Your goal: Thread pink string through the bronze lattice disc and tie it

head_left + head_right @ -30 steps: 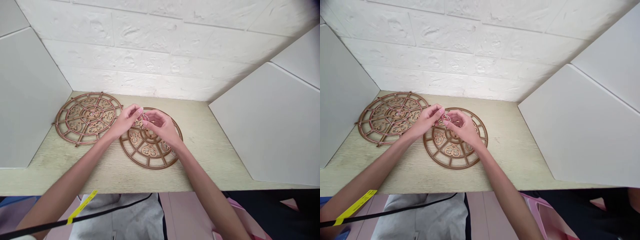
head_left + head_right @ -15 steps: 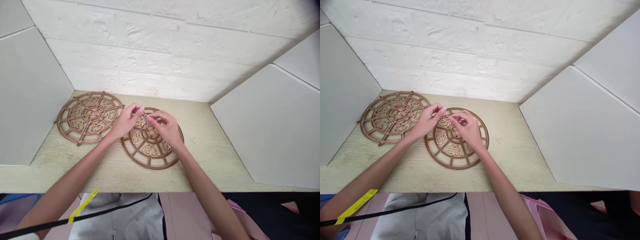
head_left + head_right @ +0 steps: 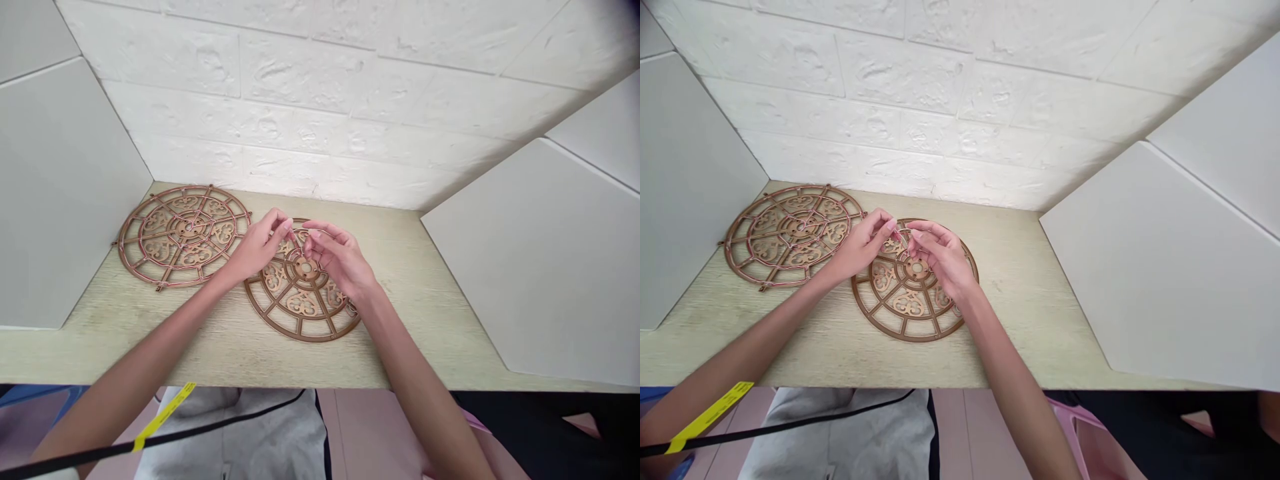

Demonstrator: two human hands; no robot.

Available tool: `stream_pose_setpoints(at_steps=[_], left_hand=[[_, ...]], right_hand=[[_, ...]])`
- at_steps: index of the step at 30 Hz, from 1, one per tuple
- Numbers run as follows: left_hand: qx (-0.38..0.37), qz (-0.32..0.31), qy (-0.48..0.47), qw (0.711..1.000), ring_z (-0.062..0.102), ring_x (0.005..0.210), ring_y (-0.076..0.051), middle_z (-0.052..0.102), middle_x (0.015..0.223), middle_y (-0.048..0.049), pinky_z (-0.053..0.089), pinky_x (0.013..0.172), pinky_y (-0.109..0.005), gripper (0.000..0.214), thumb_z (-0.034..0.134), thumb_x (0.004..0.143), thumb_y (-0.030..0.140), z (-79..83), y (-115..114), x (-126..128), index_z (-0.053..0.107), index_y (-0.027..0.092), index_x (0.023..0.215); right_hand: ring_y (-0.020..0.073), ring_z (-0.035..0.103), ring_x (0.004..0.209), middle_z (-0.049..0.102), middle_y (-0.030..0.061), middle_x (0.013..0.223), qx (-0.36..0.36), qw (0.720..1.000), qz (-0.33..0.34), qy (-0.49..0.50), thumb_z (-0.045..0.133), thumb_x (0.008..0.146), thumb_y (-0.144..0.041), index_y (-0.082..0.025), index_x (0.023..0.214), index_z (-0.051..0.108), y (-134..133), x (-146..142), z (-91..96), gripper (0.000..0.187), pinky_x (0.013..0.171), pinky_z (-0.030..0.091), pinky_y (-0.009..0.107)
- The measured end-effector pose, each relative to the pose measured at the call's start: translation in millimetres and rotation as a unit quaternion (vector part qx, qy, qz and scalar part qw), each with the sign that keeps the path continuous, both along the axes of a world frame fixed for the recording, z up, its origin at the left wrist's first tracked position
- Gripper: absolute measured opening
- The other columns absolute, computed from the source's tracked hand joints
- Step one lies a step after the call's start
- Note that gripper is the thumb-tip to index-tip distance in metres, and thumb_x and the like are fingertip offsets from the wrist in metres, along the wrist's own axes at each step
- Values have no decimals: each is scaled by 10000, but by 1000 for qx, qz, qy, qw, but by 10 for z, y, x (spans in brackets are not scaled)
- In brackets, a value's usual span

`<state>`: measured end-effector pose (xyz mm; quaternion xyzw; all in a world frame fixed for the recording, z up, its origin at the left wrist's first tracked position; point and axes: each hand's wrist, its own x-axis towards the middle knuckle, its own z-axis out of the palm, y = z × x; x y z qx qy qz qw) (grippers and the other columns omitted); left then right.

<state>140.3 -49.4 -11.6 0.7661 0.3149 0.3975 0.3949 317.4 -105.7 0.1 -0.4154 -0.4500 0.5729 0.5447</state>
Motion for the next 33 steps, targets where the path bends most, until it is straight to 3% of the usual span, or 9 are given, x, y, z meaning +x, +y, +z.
stream_pose_setpoints(at_steps=[5,10,15,18,21,25,27,30,33], left_hand=[[-133,-18,-99,986,611,808,-120,652,884,-48,443,607,-199,453,541,918,607,34,27,-3,519,156,936],[-311,-66,-245,916,632,826,-101,660,931,-43,455,580,-154,458,767,782,527,148,19,-46,546,149,913],[-403,-94,-321,852,623,737,-86,646,865,-19,460,536,-139,476,880,682,418,187,-11,-52,564,135,897],[-421,-97,-345,833,620,704,-83,655,866,-19,445,495,-133,410,866,713,354,178,-8,-50,581,130,904],[-441,-97,-373,810,636,706,-87,668,887,-28,436,479,-128,261,793,796,246,177,-1,-55,583,129,897],[-512,-122,-416,741,650,720,-91,658,899,-21,464,491,-136,31,602,897,119,189,-1,-63,579,139,907],[-542,-122,-418,719,644,710,-93,648,887,-23,477,494,-144,65,522,930,114,183,2,-64,576,138,902],[-558,-123,-389,723,649,742,-108,636,883,-35,517,535,-162,111,521,957,201,150,19,-67,572,134,885],[-521,-143,-323,777,648,798,-128,620,886,-41,539,585,-176,229,661,900,342,117,30,-79,573,132,873]], right_hand=[[149,593,670,623,-3,722,54,998,0,29,613,879,-518,-224,1146,627,19,27,20,397,710,528,323],[145,621,783,677,17,863,72,997,-36,-20,654,877,-432,-222,1084,664,47,10,-49,295,712,510,279],[189,611,1122,688,44,1161,127,986,2,-112,693,863,-392,-228,1043,699,1,-56,-38,243,983,471,314],[158,645,997,699,26,1055,116,989,51,-73,709,863,-391,-244,1050,664,-25,-80,-13,242,914,496,300],[120,633,772,679,-4,870,90,991,80,-51,759,826,-357,-238,995,639,-28,-93,-12,239,735,494,259],[87,514,572,599,-23,672,84,992,67,-71,751,829,-386,-200,857,665,-8,-88,-26,207,549,393,231],[81,460,537,559,-30,626,81,994,43,-59,763,811,-415,-194,857,686,6,-75,-26,238,515,354,230],[82,415,533,504,-40,583,71,997,-5,-38,779,781,-457,-184,835,689,21,-51,-12,292,512,328,235],[92,418,563,496,-35,589,64,997,-39,-30,784,754,-501,-182,776,672,24,-29,12,339,551,351,247]])
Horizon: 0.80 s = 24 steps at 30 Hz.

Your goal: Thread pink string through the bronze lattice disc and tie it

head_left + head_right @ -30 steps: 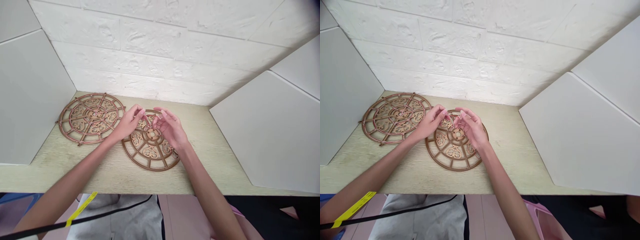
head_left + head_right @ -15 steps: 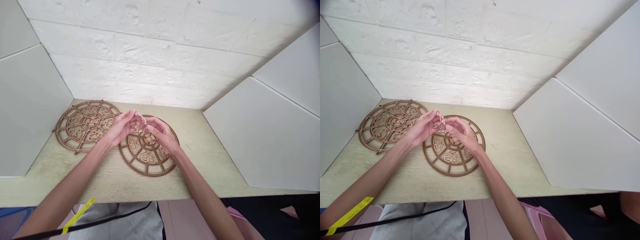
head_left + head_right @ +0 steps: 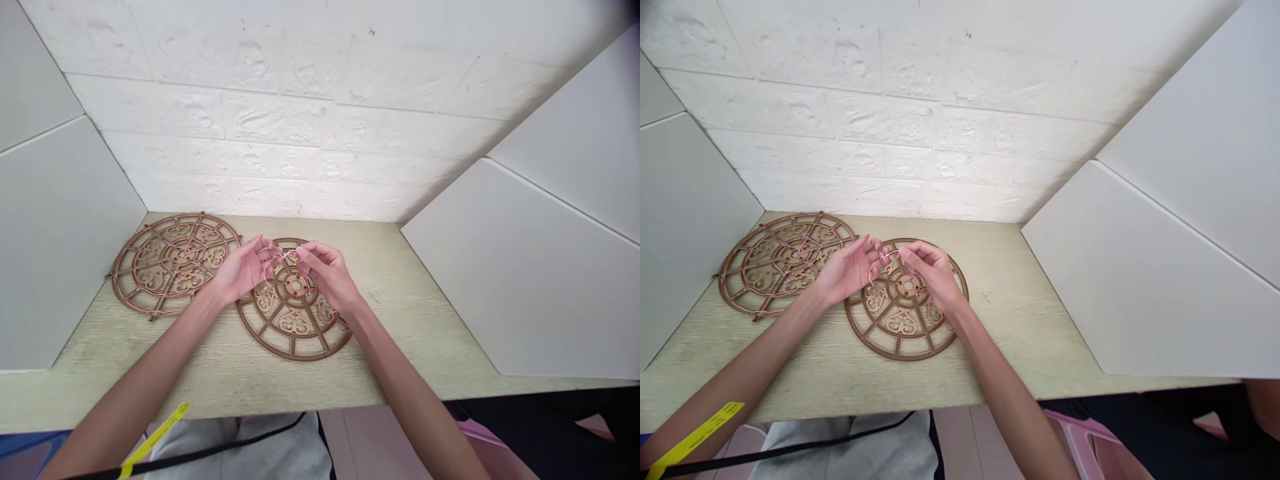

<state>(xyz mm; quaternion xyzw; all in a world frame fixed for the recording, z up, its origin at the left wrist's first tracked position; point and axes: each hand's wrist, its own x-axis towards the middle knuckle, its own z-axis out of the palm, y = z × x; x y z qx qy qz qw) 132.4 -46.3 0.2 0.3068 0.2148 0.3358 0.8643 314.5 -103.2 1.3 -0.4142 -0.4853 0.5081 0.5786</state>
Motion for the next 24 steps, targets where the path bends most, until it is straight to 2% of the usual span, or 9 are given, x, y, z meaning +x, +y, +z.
stream_pose_setpoints(at_steps=[2,5,8,12,15,18,21,24], left_hand=[[99,-4,61,993,633,808,-123,613,890,-34,543,626,-181,301,740,842,387,-5,-4,-12,582,134,883],[242,-7,152,958,615,860,-108,628,937,-35,538,733,-183,334,770,820,405,13,-21,-23,615,140,953],[318,-9,179,931,599,895,-97,638,938,-32,502,805,-176,364,757,831,420,35,-36,-23,630,153,1044],[350,-8,179,919,590,849,-92,639,907,-21,481,791,-182,410,750,832,436,31,-35,-15,636,179,1131],[364,8,190,912,572,805,-83,647,918,-30,467,756,-180,386,757,816,455,18,-15,-10,679,155,1046],[375,28,203,904,570,811,-89,660,945,-42,461,759,-190,394,768,797,470,13,8,-7,695,139,999],[388,40,216,895,569,810,-96,662,923,-47,457,760,-197,413,773,783,484,11,21,-4,702,124,971],[400,39,230,887,575,805,-105,669,908,-53,459,757,-205,431,760,785,507,0,25,-1,717,118,966]], right_hand=[[95,433,593,519,-27,621,-1,1000,-13,7,799,731,-499,-182,753,673,-3,10,16,341,588,369,251],[98,448,620,554,-20,657,-2,1000,-23,21,823,699,-473,-186,737,687,-8,16,30,320,618,377,251],[105,464,637,587,-11,685,-2,999,-32,33,829,685,-457,-188,721,694,-1,15,24,303,632,391,255],[114,488,666,594,-6,689,2,998,-53,44,828,685,-429,-187,711,696,17,16,1,277,643,402,254],[116,510,688,600,-4,700,8,997,-56,43,825,698,-427,-186,712,689,20,19,-4,277,665,415,253],[111,533,696,613,-7,721,16,998,-27,46,806,737,-445,-187,750,672,9,13,9,292,693,428,253],[102,507,616,589,-22,666,16,1000,8,20,785,766,-476,-191,804,653,-3,2,22,316,621,407,252],[85,415,518,511,-48,571,0,1000,17,-20,780,765,-499,-185,816,646,-6,-8,19,345,521,325,243]])
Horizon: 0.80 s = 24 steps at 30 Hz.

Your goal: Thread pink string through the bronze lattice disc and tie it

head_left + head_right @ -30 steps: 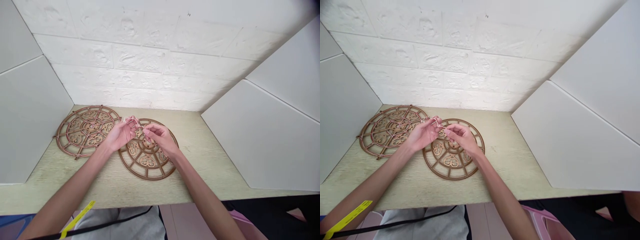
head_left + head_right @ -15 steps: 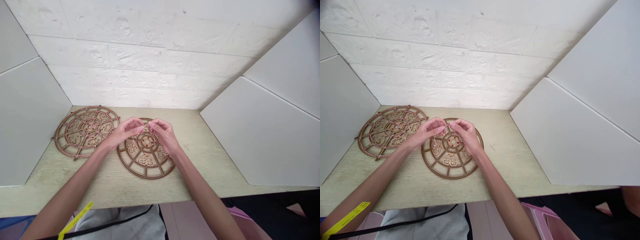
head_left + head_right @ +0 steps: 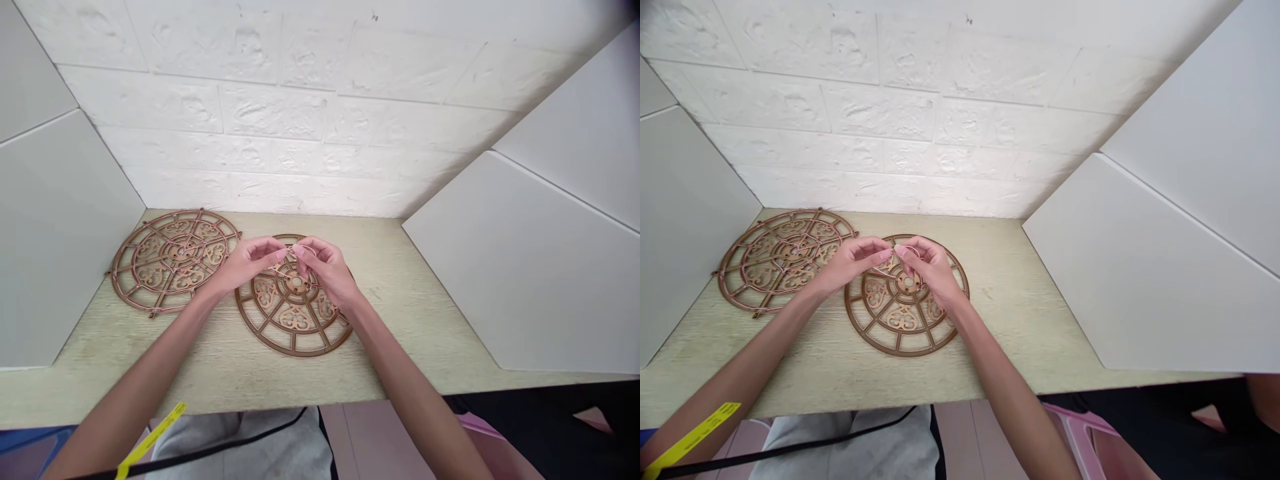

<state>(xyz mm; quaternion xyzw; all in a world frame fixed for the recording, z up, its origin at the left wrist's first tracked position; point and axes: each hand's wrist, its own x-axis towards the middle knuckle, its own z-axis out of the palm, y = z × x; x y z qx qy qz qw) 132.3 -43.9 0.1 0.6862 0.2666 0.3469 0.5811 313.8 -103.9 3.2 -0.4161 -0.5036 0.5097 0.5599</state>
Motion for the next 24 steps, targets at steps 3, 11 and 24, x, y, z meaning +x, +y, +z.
stream_pose_setpoints(at_steps=[3,11,24], left_hand=[[13,-1,14,1000,593,801,-121,682,895,-63,470,753,-218,429,714,820,524,-8,-2,1,734,122,967],[18,22,2,1000,605,757,-117,670,816,-47,477,722,-211,432,721,811,533,16,-12,10,670,126,946],[-53,-5,24,998,598,837,-128,662,907,-62,524,712,-195,444,725,798,555,-14,-18,-13,719,127,919]], right_hand=[[75,357,496,469,-55,547,-9,1000,-2,-12,784,762,-493,-176,800,649,-1,-2,-13,346,494,278,239],[85,360,497,456,-58,529,-8,1000,-11,-7,775,761,-502,-181,816,657,7,19,-41,346,499,290,247],[103,419,548,563,-6,648,64,989,-81,-103,734,805,-481,-190,825,684,-6,-25,-14,295,514,342,261]])
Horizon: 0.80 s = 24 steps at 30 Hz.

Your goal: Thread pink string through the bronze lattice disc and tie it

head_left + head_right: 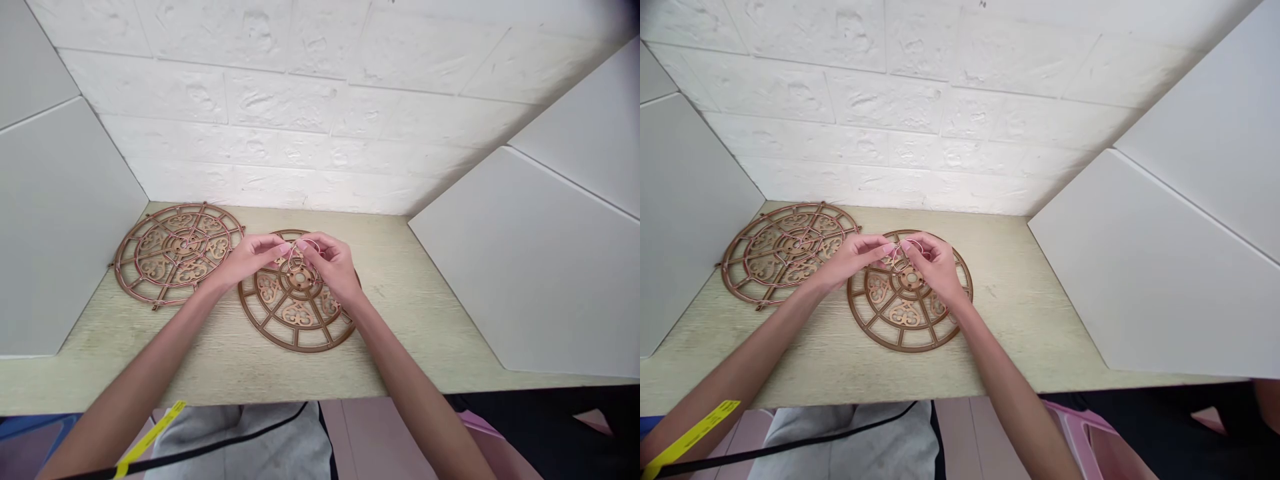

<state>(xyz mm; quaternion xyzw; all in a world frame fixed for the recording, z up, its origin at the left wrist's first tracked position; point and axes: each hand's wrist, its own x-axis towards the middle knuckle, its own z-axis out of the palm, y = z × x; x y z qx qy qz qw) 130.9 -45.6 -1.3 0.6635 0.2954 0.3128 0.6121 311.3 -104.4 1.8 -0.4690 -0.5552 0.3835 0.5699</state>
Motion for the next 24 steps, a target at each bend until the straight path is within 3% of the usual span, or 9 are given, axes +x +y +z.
stream_pose_setpoints(at_steps=[7,17,21,24], left_hand=[[-24,19,0,1000,581,857,-126,642,938,-58,519,695,-180,464,732,779,576,12,-20,15,698,141,938],[-15,13,-19,1000,576,810,-108,654,928,-47,447,656,-172,457,758,767,541,40,-29,27,670,141,968],[15,14,-28,999,578,810,-108,658,941,-51,437,675,-185,438,747,784,530,46,-27,32,663,137,961],[52,21,-28,998,574,812,-111,655,938,-54,438,711,-202,430,733,799,528,53,-22,39,656,134,952]], right_hand=[[121,485,579,614,9,688,19,1000,-5,-8,727,820,-446,-205,829,707,-2,0,-8,242,555,408,279],[137,554,641,637,11,706,-11,999,23,47,768,785,-436,-208,830,722,-2,-5,-11,237,628,454,291],[146,587,695,659,17,746,-21,996,43,71,758,796,-445,-209,891,725,-9,5,-11,257,668,472,291],[137,576,684,647,16,746,-32,996,38,77,733,812,-494,-198,836,692,-8,14,-14,301,648,461,278]])
